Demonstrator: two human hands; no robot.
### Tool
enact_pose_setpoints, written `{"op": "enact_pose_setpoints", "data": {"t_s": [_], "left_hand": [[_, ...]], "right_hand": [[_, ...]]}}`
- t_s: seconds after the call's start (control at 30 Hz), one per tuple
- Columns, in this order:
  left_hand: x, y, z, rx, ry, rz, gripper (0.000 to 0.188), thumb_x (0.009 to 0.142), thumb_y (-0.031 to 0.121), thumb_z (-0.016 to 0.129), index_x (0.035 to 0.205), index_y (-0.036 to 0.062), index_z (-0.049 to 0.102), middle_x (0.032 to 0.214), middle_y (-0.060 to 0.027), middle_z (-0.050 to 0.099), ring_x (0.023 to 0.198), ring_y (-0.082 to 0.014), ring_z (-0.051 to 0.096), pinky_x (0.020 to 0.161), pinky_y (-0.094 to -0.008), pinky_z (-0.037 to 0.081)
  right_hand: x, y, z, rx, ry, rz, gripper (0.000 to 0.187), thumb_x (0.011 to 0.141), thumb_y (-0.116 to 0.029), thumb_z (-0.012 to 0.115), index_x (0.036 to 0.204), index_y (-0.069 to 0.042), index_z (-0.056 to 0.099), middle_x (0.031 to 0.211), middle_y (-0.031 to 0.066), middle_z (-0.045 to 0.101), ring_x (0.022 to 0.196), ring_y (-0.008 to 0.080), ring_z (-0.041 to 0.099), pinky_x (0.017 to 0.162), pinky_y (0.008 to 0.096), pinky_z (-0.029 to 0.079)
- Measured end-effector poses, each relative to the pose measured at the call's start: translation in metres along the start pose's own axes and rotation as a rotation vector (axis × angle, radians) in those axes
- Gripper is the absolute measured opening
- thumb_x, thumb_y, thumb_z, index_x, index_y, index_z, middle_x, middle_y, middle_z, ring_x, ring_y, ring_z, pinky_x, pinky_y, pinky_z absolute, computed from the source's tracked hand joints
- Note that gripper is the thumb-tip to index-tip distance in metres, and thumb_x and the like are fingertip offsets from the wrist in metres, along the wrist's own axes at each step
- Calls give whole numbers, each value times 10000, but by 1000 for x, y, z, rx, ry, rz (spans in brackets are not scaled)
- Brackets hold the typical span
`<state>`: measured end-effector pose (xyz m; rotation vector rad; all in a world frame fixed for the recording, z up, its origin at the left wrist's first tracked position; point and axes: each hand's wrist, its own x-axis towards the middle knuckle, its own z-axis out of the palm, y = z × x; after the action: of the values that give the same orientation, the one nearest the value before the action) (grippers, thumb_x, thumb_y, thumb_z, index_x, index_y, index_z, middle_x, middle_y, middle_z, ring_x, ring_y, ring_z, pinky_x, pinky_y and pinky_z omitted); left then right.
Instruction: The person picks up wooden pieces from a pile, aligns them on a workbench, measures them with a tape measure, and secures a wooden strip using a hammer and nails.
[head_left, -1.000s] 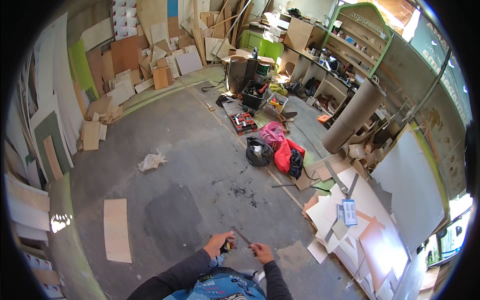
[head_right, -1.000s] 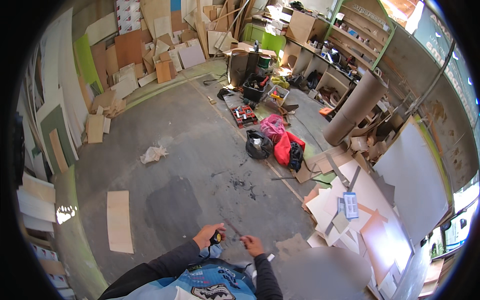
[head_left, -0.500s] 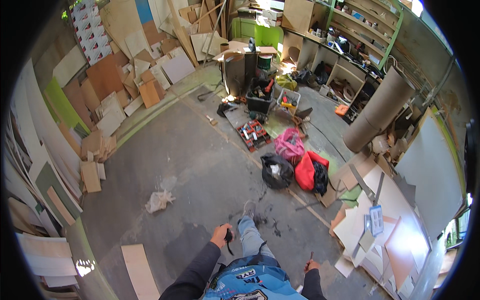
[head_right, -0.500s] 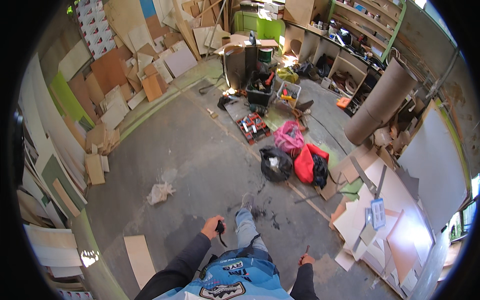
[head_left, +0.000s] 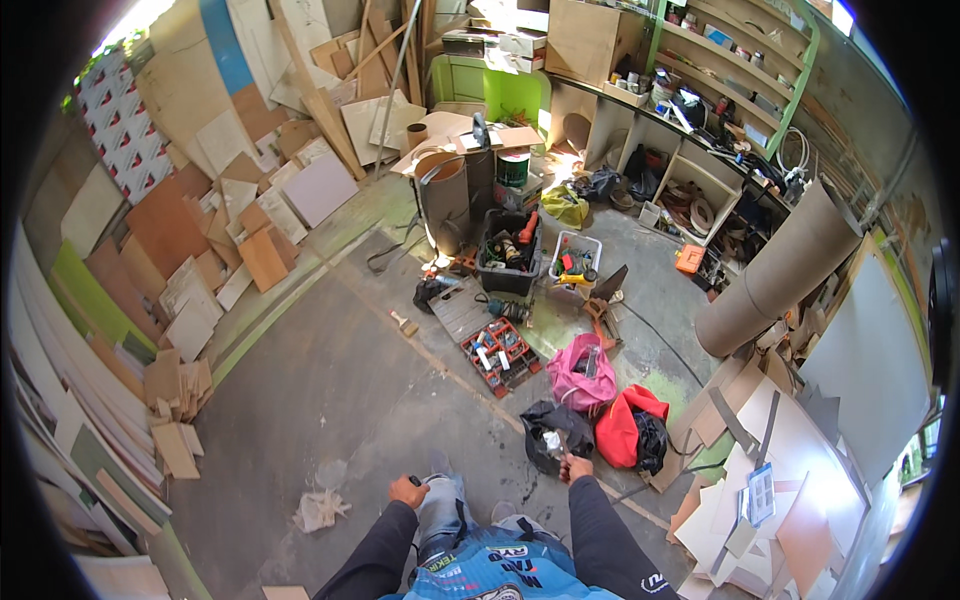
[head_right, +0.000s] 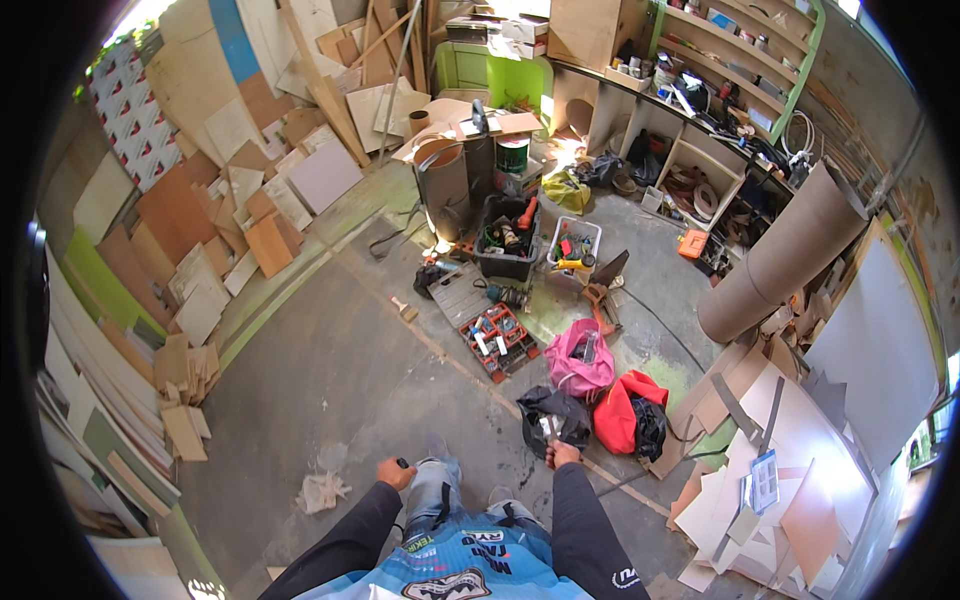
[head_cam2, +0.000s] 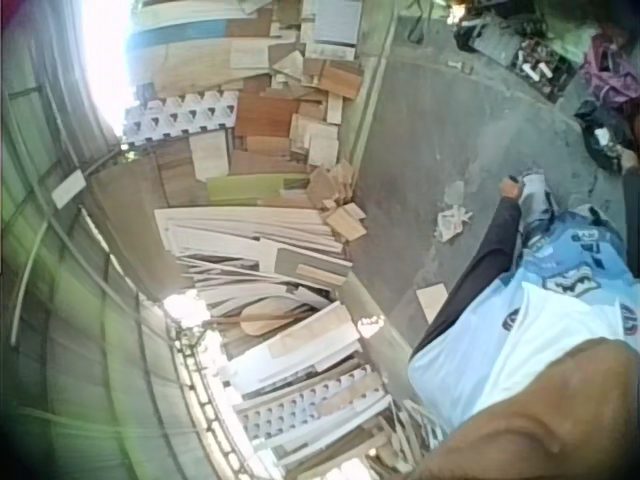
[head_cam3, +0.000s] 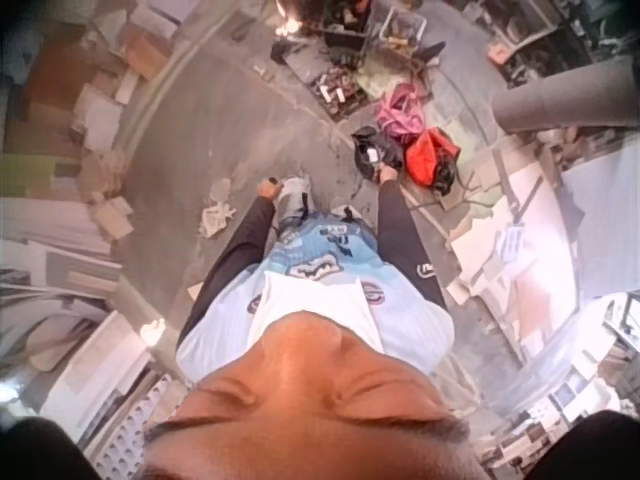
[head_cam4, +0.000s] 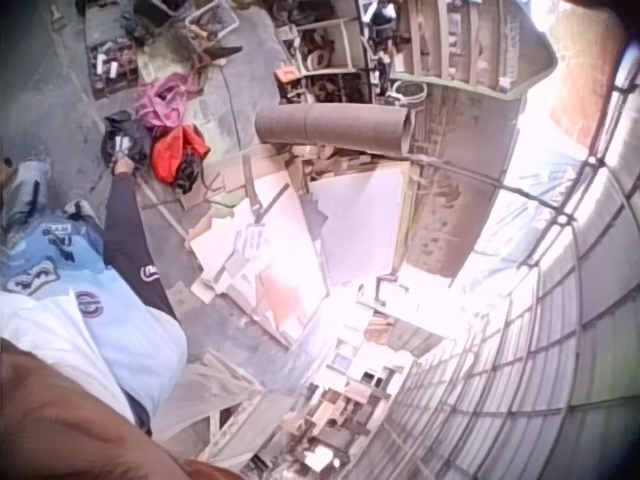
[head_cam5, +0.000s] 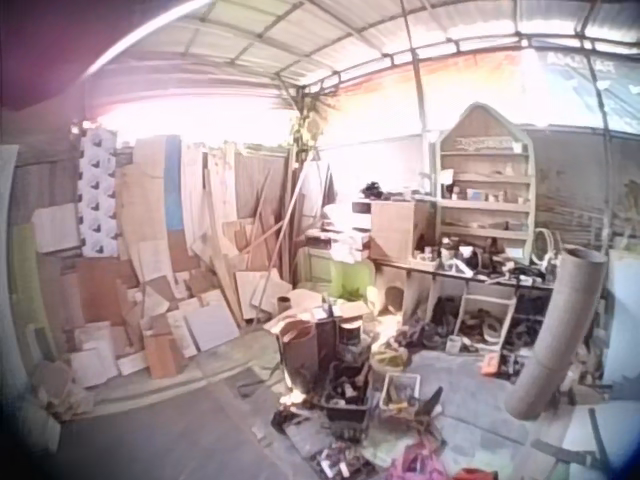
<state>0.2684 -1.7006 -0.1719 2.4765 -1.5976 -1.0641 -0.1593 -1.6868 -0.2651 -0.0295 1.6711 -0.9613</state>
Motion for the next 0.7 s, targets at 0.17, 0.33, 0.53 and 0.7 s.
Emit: {"op": "enact_pose_setpoints", "data": {"t_s": [0.17,0.33,0.53,0.7], "left_hand": [[139,63,3,7,-120,69,553,687,374,753,1077,-3,647,1088,-252,648,1061,-389,609,931,-431,485],[281,136,-19,291,-189,170,548,727,372,727,1141,33,609,1139,-246,590,1106,-425,548,948,-458,460],[398,150,-63,295,-317,409,520,784,343,688,1192,54,546,1140,-222,551,1082,-401,514,913,-484,446],[441,155,-80,421,-342,530,541,742,325,712,1199,88,548,1110,-182,539,1057,-389,510,851,-498,447]], "right_hand": [[62,-112,144,51,-124,-38,249,977,-249,537,928,-27,638,676,5,567,522,124,523,469,296,458],[169,-195,265,13,-76,-27,240,982,-220,530,934,-12,639,688,25,577,527,146,528,475,325,458],[313,-255,401,79,-45,-113,247,975,-209,509,804,-58,603,660,21,577,494,122,514,446,279,421],[423,-322,496,63,19,-156,303,971,-218,501,737,-45,585,604,21,549,440,120,485,392,262,373]]}}
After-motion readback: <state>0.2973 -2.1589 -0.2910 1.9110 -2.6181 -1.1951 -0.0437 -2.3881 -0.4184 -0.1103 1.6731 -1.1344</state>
